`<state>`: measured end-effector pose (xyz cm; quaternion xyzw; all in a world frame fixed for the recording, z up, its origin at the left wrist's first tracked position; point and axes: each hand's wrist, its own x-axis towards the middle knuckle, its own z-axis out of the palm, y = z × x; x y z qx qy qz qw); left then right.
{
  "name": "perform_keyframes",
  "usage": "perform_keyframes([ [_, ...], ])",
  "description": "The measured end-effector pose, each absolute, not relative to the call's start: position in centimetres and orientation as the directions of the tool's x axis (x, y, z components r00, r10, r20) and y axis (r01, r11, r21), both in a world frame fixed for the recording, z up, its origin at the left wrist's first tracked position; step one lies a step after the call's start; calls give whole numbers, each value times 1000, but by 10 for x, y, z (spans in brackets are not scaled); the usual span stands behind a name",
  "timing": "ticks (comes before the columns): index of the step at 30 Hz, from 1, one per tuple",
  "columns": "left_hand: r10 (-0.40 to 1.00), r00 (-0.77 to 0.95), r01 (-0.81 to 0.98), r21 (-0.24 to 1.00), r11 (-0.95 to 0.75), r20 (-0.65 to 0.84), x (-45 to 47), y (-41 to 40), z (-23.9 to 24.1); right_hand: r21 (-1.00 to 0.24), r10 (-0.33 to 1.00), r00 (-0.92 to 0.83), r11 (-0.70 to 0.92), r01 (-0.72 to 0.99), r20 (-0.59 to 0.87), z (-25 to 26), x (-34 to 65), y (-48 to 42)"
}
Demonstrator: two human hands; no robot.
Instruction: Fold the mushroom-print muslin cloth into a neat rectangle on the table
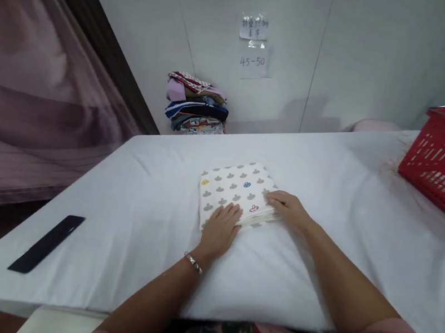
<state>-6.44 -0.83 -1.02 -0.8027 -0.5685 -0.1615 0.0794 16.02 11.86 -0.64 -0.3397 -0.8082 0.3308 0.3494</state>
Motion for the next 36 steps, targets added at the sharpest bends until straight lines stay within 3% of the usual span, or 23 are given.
perform_keyframes([
  [7, 848, 284, 874, 243, -421, 447, -71, -6, -14, -915, 868, -426, 359, 186, 254, -17, 157, 120],
  [11, 829, 240, 827, 341, -447, 505, -72, -5, -12, -904, 877, -426, 350, 246, 223, -9, 160, 121],
  [13, 832, 217, 811, 380, -445, 511, -71, -5, -11, -841, 869, -440, 402, 362, 227, 0, 158, 119],
  [18, 839, 235, 789, 408, -459, 490, -69, -6, -6, -499, 793, -481, 609, 616, 374, 21, 123, 94],
  [21, 848, 246, 791, 408, -456, 470, -68, -7, -2, -302, 726, -631, 688, 660, 274, 16, 98, 77],
  [25, 852, 241, 791, 414, -450, 465, -69, -10, 0, -245, 752, -647, 655, 715, 122, 2, 87, 71],
  [29, 857, 215, 818, 393, -420, 468, -73, -15, 9, -225, 757, -643, 651, 725, 119, -2, 91, 74],
  [34, 811, 96, 874, 341, -346, 577, -82, 5, 36, -216, 750, -648, 660, 720, 132, -4, 90, 75],
  [36, 835, 62, 916, 301, -264, 546, -87, 21, 40, -214, 757, -641, 652, 727, 128, -5, 88, 75],
])
